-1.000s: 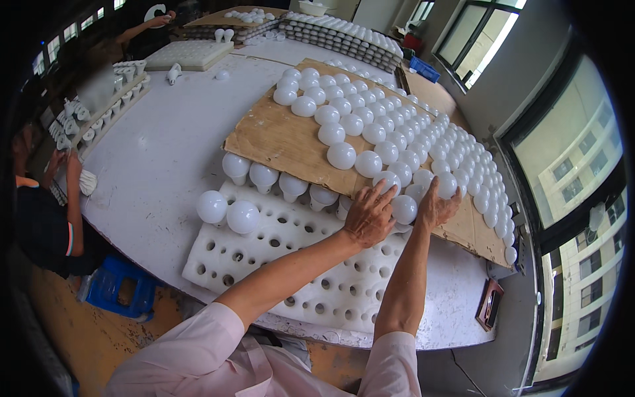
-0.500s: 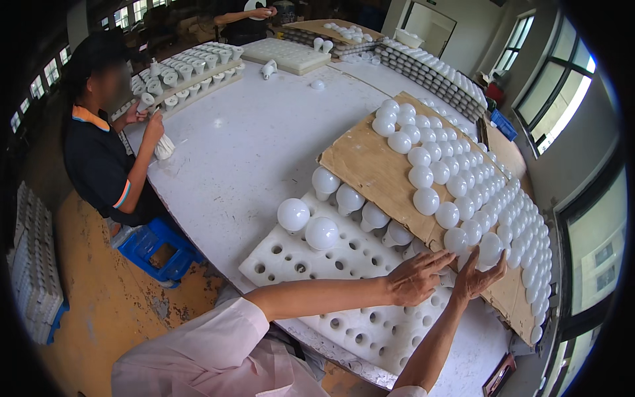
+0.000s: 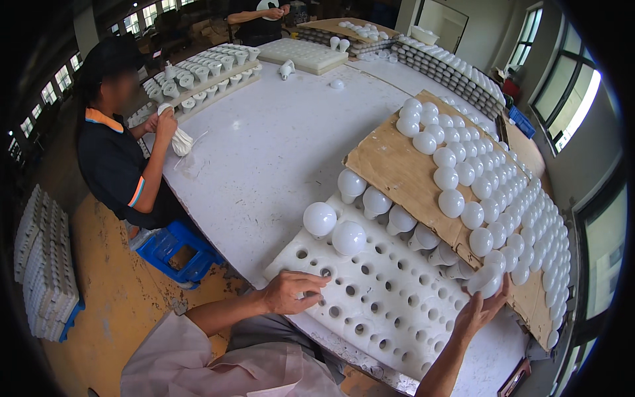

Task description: The person assembles light bulbs by pressing bulb covers onto bulb bodies by hand and placing the assembled bulbs into slots on a foam tray.

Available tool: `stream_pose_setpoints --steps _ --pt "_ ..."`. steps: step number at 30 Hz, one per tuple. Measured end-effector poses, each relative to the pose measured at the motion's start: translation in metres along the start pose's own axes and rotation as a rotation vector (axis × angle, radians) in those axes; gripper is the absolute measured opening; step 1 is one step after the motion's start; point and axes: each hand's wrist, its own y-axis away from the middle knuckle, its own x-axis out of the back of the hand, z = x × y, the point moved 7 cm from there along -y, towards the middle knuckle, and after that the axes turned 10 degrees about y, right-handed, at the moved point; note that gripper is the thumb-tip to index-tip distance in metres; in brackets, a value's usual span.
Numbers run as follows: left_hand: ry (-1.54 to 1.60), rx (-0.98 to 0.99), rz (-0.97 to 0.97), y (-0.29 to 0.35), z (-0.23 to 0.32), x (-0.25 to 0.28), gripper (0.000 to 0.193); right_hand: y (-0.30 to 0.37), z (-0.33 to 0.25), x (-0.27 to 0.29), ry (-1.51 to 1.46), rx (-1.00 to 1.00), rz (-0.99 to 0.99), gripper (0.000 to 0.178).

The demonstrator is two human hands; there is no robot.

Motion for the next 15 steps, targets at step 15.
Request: stream_pose_setpoints --steps 15 --pt "-0.07 0.067 0.291 0.025 -0.022 0.055 0.016 0.081 0.051 -0.129 -0.257 -0.533 -0.618 0.075"
